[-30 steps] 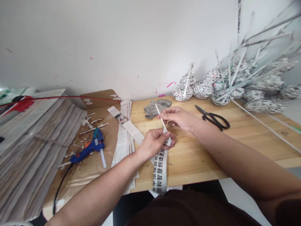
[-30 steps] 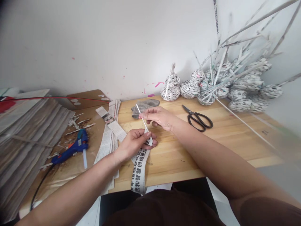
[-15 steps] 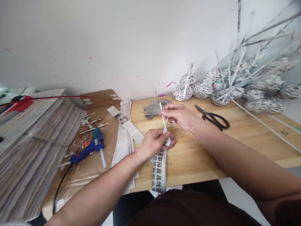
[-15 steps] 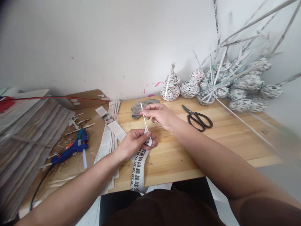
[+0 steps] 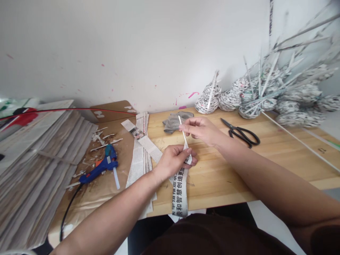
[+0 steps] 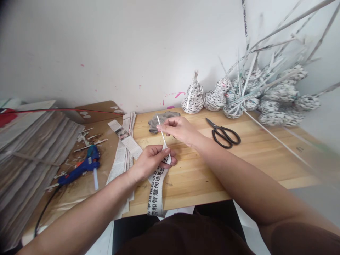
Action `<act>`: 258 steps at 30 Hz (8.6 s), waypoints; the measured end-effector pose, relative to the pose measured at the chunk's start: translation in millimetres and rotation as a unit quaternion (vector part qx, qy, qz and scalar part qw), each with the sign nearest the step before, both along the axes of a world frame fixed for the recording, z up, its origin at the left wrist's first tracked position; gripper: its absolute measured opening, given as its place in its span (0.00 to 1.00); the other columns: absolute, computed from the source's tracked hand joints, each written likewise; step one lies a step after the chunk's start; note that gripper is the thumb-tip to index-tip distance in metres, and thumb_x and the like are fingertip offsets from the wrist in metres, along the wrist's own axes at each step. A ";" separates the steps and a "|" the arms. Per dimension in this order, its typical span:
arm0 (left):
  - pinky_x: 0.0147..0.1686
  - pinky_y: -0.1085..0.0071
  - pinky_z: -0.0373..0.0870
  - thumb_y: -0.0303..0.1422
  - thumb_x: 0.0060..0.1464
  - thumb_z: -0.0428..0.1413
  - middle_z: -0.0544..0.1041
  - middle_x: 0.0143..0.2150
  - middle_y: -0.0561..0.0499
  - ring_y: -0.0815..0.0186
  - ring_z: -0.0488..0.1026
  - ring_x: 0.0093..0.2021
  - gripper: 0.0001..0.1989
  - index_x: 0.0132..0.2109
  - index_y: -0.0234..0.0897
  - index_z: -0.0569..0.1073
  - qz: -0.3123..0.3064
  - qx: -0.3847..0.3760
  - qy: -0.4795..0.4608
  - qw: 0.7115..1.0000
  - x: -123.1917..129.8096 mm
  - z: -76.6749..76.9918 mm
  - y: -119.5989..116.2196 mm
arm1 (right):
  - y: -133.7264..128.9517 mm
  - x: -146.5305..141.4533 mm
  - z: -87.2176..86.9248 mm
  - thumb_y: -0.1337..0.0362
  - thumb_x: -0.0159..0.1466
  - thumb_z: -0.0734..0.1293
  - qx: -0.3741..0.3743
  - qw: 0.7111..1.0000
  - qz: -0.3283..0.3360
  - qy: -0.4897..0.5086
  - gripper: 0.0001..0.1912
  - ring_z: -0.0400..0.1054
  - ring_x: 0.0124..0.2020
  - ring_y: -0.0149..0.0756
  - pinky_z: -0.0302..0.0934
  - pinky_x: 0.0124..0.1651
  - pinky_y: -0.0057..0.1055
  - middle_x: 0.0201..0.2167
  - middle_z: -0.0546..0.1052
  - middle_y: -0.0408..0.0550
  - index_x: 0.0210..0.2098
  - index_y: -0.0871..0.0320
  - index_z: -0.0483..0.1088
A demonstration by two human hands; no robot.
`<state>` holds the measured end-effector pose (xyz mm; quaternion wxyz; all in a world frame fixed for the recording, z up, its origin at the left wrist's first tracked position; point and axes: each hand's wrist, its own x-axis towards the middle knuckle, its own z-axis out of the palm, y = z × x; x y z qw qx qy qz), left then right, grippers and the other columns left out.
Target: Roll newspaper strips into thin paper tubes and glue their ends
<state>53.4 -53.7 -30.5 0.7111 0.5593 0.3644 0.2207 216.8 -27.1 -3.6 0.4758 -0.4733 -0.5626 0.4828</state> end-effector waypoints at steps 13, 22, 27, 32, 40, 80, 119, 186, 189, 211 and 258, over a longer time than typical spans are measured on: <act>0.33 0.69 0.74 0.38 0.58 0.53 0.78 0.32 0.46 0.67 0.75 0.32 0.14 0.38 0.30 0.75 0.002 -0.006 0.006 1.000 0.0 2.1 -0.2 | 2.6 3.5 -1.4 0.54 0.55 0.72 -0.010 0.998 0.007 0.070 0.15 0.57 0.22 0.25 0.40 0.20 0.25 0.23 0.70 0.44 0.33 0.60 0.77; 0.33 0.71 0.73 0.38 0.58 0.53 0.77 0.32 0.45 0.68 0.74 0.31 0.14 0.38 0.29 0.75 0.003 -0.007 0.014 1.000 1.0 4.7 -1.6 | 1.4 1.6 -1.0 0.54 0.52 0.74 -0.008 0.998 -0.016 0.053 0.16 0.53 0.19 0.23 0.42 0.20 0.26 0.19 0.67 0.41 0.23 0.60 0.70; 0.33 0.70 0.73 0.39 0.58 0.54 0.77 0.32 0.45 0.68 0.74 0.31 0.15 0.38 0.29 0.75 -0.002 -0.007 0.011 1.000 0.3 3.0 -1.2 | 2.6 3.3 -2.9 0.53 0.53 0.73 -0.019 0.998 0.000 0.064 0.15 0.54 0.20 0.23 0.40 0.20 0.26 0.20 0.69 0.42 0.28 0.60 0.75; 0.33 0.71 0.72 0.40 0.57 0.54 0.78 0.32 0.44 0.68 0.74 0.31 0.15 0.38 0.29 0.76 -0.003 -0.003 0.002 1.000 0.0 0.9 -0.8 | 3.8 3.6 -5.1 0.55 0.54 0.73 -0.015 0.997 0.007 0.069 0.13 0.56 0.21 0.24 0.39 0.20 0.26 0.26 0.74 0.46 0.29 0.60 0.76; 0.33 0.70 0.73 0.40 0.57 0.54 0.77 0.32 0.45 0.68 0.74 0.31 0.15 0.37 0.30 0.76 -0.007 0.001 0.015 1.000 0.4 3.1 -1.2 | 1.5 0.5 -1.9 0.53 0.53 0.74 -0.001 0.998 -0.023 0.056 0.14 0.57 0.23 0.25 0.43 0.20 0.25 0.21 0.69 0.43 0.27 0.59 0.74; 0.32 0.69 0.73 0.39 0.57 0.54 0.77 0.30 0.46 0.67 0.75 0.30 0.14 0.37 0.29 0.75 0.009 0.003 0.012 1.000 0.4 0.1 1.3 | 2.1 2.7 -2.7 0.56 0.53 0.73 -0.042 0.997 0.027 0.053 0.13 0.56 0.22 0.24 0.42 0.20 0.24 0.21 0.68 0.43 0.29 0.61 0.77; 0.35 0.67 0.75 0.41 0.57 0.55 0.77 0.33 0.45 0.67 0.75 0.33 0.16 0.38 0.29 0.75 0.009 0.018 -0.010 1.000 -1.8 -0.8 4.4 | -2.5 4.4 -5.6 0.53 0.54 0.73 -0.126 0.981 0.145 0.014 0.17 0.61 0.21 0.26 0.53 0.24 0.26 0.21 0.72 0.42 0.33 0.62 0.75; 0.34 0.70 0.74 0.40 0.56 0.56 0.77 0.34 0.45 0.68 0.74 0.32 0.15 0.38 0.30 0.75 0.000 0.008 -0.018 1.000 -2.5 0.5 4.2 | -1.2 2.3 -5.8 0.55 0.52 0.75 -0.125 0.985 0.092 0.070 0.17 0.54 0.19 0.22 0.42 0.20 0.24 0.20 0.65 0.39 0.23 0.61 0.68; 0.34 0.70 0.74 0.40 0.56 0.56 0.77 0.33 0.45 0.68 0.74 0.32 0.15 0.38 0.29 0.75 0.002 0.008 -0.016 1.000 -2.3 1.1 4.3 | 0.2 4.9 -6.7 0.55 0.53 0.74 -0.124 0.983 0.119 0.060 0.16 0.54 0.20 0.22 0.43 0.20 0.24 0.23 0.67 0.40 0.27 0.62 0.71; 0.32 0.69 0.73 0.39 0.56 0.55 0.77 0.33 0.44 0.67 0.75 0.32 0.14 0.38 0.29 0.75 -0.002 -0.001 -0.005 1.000 -0.9 0.0 1.8 | 1.0 3.9 0.3 0.56 0.52 0.74 -0.093 0.992 0.055 0.062 0.13 0.54 0.20 0.23 0.39 0.19 0.25 0.22 0.71 0.44 0.27 0.61 0.76; 0.33 0.68 0.74 0.42 0.53 0.58 0.77 0.32 0.46 0.68 0.74 0.32 0.16 0.37 0.29 0.75 0.003 0.006 -0.022 1.000 -2.0 -1.1 4.8 | -1.1 5.3 -5.7 0.57 0.52 0.75 -0.103 0.987 0.115 0.045 0.16 0.56 0.20 0.22 0.50 0.23 0.24 0.19 0.66 0.37 0.25 0.61 0.68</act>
